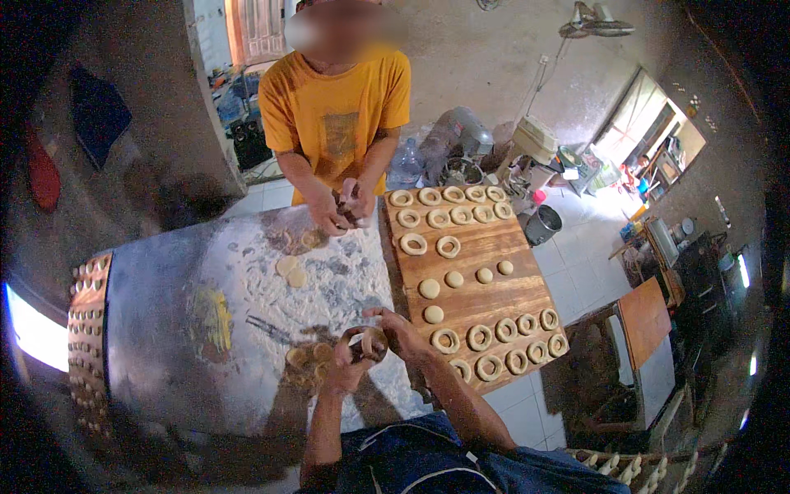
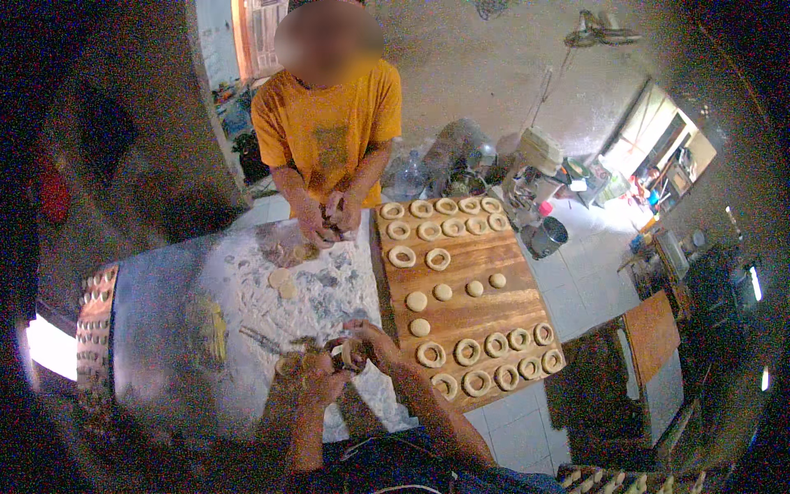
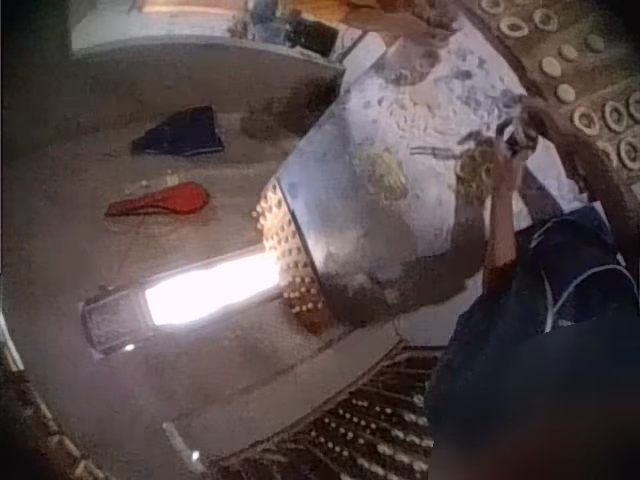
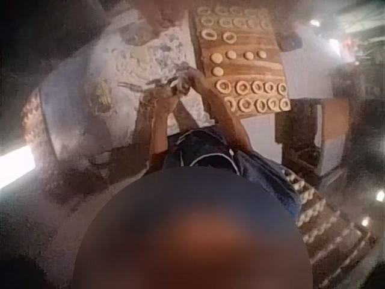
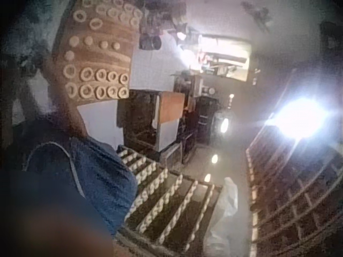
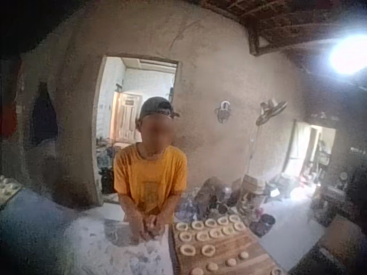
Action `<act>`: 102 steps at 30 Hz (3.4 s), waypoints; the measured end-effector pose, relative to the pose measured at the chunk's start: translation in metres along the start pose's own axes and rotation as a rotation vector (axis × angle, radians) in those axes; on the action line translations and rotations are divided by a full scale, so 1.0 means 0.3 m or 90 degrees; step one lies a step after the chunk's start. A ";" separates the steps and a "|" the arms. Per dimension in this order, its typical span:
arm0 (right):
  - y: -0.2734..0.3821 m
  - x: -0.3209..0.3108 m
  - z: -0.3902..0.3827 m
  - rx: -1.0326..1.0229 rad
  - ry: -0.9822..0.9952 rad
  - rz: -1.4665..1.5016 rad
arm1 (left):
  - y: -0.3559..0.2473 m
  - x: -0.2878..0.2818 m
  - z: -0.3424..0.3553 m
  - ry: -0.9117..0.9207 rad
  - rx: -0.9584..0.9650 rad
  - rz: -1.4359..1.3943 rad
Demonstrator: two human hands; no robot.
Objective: The person shapes small dough balls into rings by hand and places them on a wooden board. A coworker performs the same task at the same table. The camera wearer also moves a completed board onto a multi-tiered rack.
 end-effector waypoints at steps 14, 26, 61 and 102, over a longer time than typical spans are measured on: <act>0.183 -0.244 -0.192 -0.224 -0.434 -0.729 | 0.279 0.224 0.156 -0.371 0.060 0.116; 0.304 -0.747 -0.468 -0.064 -0.440 -0.511 | 0.782 0.445 0.371 -0.029 0.099 0.428; 0.559 -1.324 -0.827 -0.090 -0.659 -0.973 | 1.199 1.032 0.575 0.334 0.179 0.989; -0.035 0.227 -0.140 -0.164 -0.184 -0.524 | -0.113 -0.105 -0.245 -0.209 0.126 0.419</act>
Point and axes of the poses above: each hand's wrist, its own z-axis towards the middle knuckle, its own x-axis out of the palm, y = z × x, the point moved 6 cm from there along z, towards the middle knuckle, and after that the axes turned 11 degrees about -z, right-handed, at the moved point
